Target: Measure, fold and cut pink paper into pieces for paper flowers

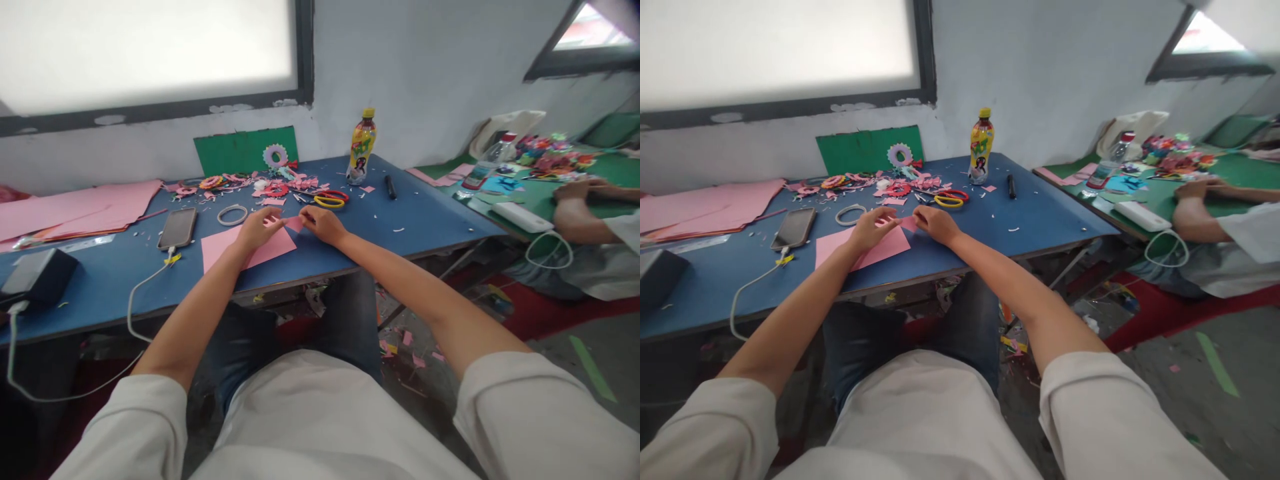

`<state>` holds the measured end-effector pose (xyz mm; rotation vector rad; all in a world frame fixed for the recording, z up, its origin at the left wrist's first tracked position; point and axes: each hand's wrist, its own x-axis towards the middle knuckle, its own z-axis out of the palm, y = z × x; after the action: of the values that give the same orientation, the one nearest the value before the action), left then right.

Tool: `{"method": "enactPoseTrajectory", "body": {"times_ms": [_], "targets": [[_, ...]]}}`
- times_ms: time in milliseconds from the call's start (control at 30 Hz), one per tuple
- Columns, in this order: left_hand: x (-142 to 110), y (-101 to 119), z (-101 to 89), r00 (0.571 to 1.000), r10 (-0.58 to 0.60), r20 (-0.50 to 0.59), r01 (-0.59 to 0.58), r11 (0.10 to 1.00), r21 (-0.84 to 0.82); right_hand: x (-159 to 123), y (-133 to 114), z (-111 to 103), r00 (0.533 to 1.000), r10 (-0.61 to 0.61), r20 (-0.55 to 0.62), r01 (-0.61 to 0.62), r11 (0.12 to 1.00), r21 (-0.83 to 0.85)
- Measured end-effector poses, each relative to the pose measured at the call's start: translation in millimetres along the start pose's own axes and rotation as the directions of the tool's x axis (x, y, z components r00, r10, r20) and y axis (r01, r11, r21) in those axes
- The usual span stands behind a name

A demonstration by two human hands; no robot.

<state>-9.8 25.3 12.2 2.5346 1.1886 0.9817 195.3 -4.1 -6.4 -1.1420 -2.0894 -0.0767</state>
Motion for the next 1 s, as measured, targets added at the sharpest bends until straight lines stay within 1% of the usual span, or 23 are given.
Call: {"method": "enactPoseTrajectory", "body": {"times_ms": [100, 200, 333, 567, 767, 900, 1000], "targets": [[0, 9, 5.2, 0.994, 0.071, 0.079, -0.072, 0.997, 0.019, 1, -1, 0, 1.000, -0.016, 0.000, 0.016, 0.999, -0.031], [-2, 11, 6.0, 0.988, 0.102, 0.117, -0.110, 0.992, 0.061, 1, -2, -1, 0.999, -0.050, 0.005, 0.050, 0.997, -0.067], [-3, 13, 6.6, 0.984, 0.112, 0.142, -0.132, 0.981, 0.144, 1, -4, -3, 0.996, -0.089, 0.003, 0.089, 0.988, -0.123], [-2, 22, 9.8, 0.978, 0.133, 0.158, -0.172, 0.947, 0.270, 1, -4, 0, 0.996, -0.094, -0.008, 0.091, 0.974, -0.209], [-2, 24, 8.7, 0.971, 0.166, 0.171, -0.211, 0.934, 0.288, 0, -10, -1, 0.989, -0.131, 0.064, 0.143, 0.960, -0.239], [-1, 26, 9.3, 0.958, 0.202, 0.202, -0.252, 0.931, 0.265, 0, -11, -1, 0.986, -0.129, 0.101, 0.151, 0.954, -0.258], [-1, 26, 8.7, 0.953, 0.221, 0.209, -0.270, 0.930, 0.250, 0, -10, -1, 0.988, -0.116, 0.107, 0.141, 0.954, -0.266]]}}
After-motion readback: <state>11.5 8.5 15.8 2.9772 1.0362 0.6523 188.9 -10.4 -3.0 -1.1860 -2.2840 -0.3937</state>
